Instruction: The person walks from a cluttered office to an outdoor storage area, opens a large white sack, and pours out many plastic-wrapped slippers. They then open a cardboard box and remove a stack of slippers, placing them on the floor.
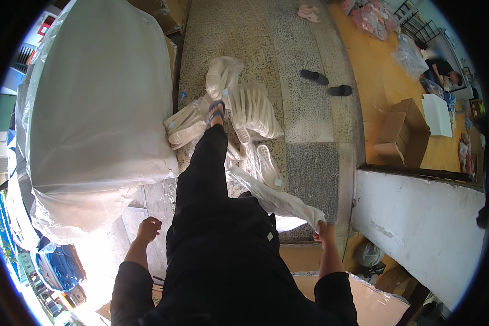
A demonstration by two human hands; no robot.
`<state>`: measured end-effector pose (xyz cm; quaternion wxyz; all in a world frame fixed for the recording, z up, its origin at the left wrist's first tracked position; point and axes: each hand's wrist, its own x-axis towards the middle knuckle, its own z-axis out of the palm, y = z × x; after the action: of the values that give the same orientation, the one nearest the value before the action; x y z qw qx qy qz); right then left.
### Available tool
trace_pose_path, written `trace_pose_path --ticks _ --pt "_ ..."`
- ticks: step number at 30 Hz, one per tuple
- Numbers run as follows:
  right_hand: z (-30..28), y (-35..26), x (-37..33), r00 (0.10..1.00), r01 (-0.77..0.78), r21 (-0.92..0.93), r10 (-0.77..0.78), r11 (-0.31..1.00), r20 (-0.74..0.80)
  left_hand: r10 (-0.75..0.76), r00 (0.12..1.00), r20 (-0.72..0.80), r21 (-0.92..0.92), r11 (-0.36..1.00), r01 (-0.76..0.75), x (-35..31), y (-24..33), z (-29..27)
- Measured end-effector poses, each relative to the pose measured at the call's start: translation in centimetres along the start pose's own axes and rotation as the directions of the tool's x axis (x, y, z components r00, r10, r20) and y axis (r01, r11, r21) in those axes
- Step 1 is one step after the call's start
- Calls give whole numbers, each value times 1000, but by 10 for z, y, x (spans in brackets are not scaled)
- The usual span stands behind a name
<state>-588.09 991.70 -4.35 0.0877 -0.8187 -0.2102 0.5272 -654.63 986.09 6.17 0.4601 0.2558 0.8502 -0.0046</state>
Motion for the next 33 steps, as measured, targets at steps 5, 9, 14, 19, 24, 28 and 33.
trace_pose_path --ticks 5,9,14,19,24,28,33 --pt "2 21 -9 995 -49 36 52 998 -82 49 999 11 -34 998 -49 10 1 -21" --pt "16 82 -32 966 -202 78 212 976 -147 226 974 -13 -37 973 -226 34 48 -51" --pt "29 140 -80 874 -364 141 390 921 -290 444 895 50 -118 892 -436 61 93 -61" --pt "59 134 -136 781 -227 202 302 953 -547 514 836 190 -90 858 -507 99 28 -63" --pt "119 94 -198 756 -217 89 224 972 -615 217 955 200 -222 960 -172 157 -138 -96" --pt "158 86 -244 776 -202 93 217 975 -592 -124 976 177 -19 991 130 185 -260 -134" --pt "195 100 -290 823 -162 47 161 986 -544 -44 983 177 -125 990 67 224 -270 -144"
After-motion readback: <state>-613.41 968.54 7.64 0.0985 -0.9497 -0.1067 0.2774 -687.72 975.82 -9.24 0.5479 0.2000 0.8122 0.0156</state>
